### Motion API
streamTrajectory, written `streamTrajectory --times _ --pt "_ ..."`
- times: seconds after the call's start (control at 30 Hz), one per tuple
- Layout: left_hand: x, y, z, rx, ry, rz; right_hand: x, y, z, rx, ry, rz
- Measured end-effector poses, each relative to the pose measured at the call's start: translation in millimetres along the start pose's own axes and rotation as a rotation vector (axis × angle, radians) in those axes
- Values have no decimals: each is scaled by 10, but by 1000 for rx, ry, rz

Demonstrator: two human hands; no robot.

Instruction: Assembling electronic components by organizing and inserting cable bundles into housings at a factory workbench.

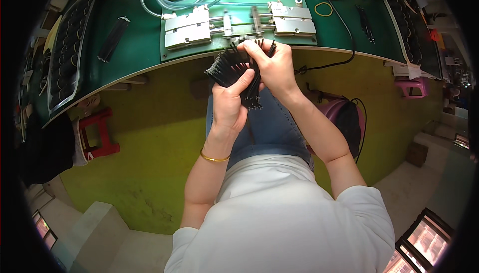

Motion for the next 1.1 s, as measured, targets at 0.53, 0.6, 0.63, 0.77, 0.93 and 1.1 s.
streamTrajectory --times 0.53,0.6,0.63,0.77,0.93,1.1 --pt "46 3 11 -25 -52 14 59 -28 -38 87 90 13" --pt "42 -18 10 -27 -47 28 35 -23 -13 71 99 13" --pt "41 -33 12 -30 -45 40 25 -18 0 47 71 30" --pt "13 -25 -9 -40 -47 51 -22 4 55 12 15 62" --pt "19 -46 27 -34 -58 -1 -32 11 56 37 47 22" --pt "38 -21 24 -22 -52 11 14 6 3 90 45 -6"
Point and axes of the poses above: each hand's wrist, its own x-axis towards the middle knuckle, its own y-axis out of the palm, z = x × y, the point moved 2 cm from there along x, towards the middle knuckle, and after that the axes turned 4 degrees about -x, right-handed, at the moved point
